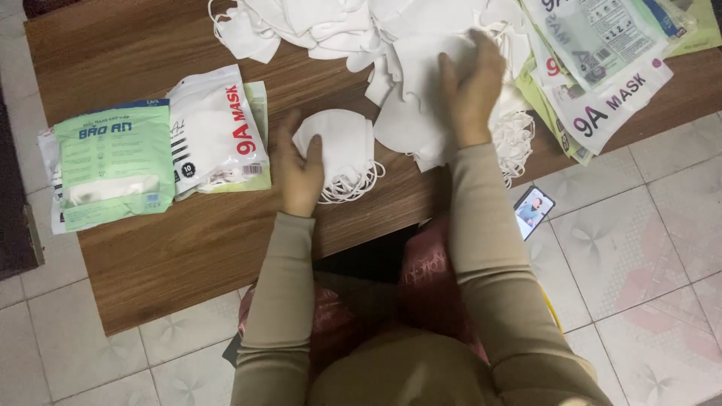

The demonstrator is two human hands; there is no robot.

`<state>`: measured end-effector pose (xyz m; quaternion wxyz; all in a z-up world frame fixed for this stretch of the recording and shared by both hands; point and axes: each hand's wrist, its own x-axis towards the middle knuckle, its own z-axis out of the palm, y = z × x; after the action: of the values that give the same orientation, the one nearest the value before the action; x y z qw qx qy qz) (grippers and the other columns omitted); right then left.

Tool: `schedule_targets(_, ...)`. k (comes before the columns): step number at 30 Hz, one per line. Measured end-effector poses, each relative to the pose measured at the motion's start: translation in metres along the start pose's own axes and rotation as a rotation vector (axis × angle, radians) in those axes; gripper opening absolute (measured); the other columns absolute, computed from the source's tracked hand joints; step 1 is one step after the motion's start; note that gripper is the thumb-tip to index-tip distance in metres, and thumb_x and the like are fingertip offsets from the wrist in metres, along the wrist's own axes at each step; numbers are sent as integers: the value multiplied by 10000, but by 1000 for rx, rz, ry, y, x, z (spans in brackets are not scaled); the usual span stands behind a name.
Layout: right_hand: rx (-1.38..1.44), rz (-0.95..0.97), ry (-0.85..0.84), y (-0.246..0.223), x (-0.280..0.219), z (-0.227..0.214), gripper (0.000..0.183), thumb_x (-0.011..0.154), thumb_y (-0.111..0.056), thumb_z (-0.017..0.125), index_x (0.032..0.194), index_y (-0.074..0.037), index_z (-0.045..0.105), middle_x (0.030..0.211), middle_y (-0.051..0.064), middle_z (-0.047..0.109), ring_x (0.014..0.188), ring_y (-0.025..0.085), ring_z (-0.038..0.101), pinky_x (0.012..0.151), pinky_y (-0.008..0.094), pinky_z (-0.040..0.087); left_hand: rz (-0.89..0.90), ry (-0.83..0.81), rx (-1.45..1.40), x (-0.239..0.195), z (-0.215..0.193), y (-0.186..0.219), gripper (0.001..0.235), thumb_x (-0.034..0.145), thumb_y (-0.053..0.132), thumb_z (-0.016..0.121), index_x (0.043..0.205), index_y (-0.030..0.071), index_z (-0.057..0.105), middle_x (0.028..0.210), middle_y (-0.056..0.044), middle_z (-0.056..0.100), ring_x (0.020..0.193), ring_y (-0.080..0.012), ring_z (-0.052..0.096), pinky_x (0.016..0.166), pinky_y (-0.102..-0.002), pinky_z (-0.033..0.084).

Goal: Folding and stacking face masks on a wooden table in a workspace.

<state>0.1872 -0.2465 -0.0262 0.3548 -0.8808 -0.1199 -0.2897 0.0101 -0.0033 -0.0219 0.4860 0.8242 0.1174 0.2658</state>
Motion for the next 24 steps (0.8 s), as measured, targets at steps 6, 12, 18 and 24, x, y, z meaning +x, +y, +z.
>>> schedule_targets(6, -237, 75, -115, 17, -4, 5, 816, 857, -197, 830, 1490, 11, 359, 1250, 215, 633, 1130, 394, 580, 996, 480, 482, 148, 23, 54, 0, -2, 12, 545, 893, -57, 646, 1415, 41, 525, 1432, -164, 601, 1317, -319, 611, 1132, -424, 495)
schedule_targets(12, 163, -41, 205, -17, 7, -20, 123, 921, -14, 724, 1033, -13, 673, 904, 91, 644, 783, 214, 616, 712, 317, 542, 35, 3, -136, -4, 5, -4, 192, 916, -32, 635, 1082, -18, 731, 1088, -123, 764, 976, -209, 724, 897, -284, 565)
schedule_targets(18, 802, 435, -100, -47, -12, -16, 345, 927, 69, 715, 1183, -159, 683, 910, -3, 534, 748, 99, 518, 623, 213, 539, -330, 24, -391, 0, 2, 2, 216, 965, 164, 676, 1093, 3, 744, 1080, -122, 774, 916, -137, 701, 835, -233, 576)
schedule_targets(24, 667, 427, -300, -105, -47, 17, 310, 845, -131, 833, 1136, -160, 729, 849, 139, 676, 761, 224, 633, 664, 372, 538, -343, 110, -503, 1, 2, 17, 206, 993, 201, 728, 1070, 25, 653, 1002, -73, 577, 954, -176, 631, 822, -355, 611)
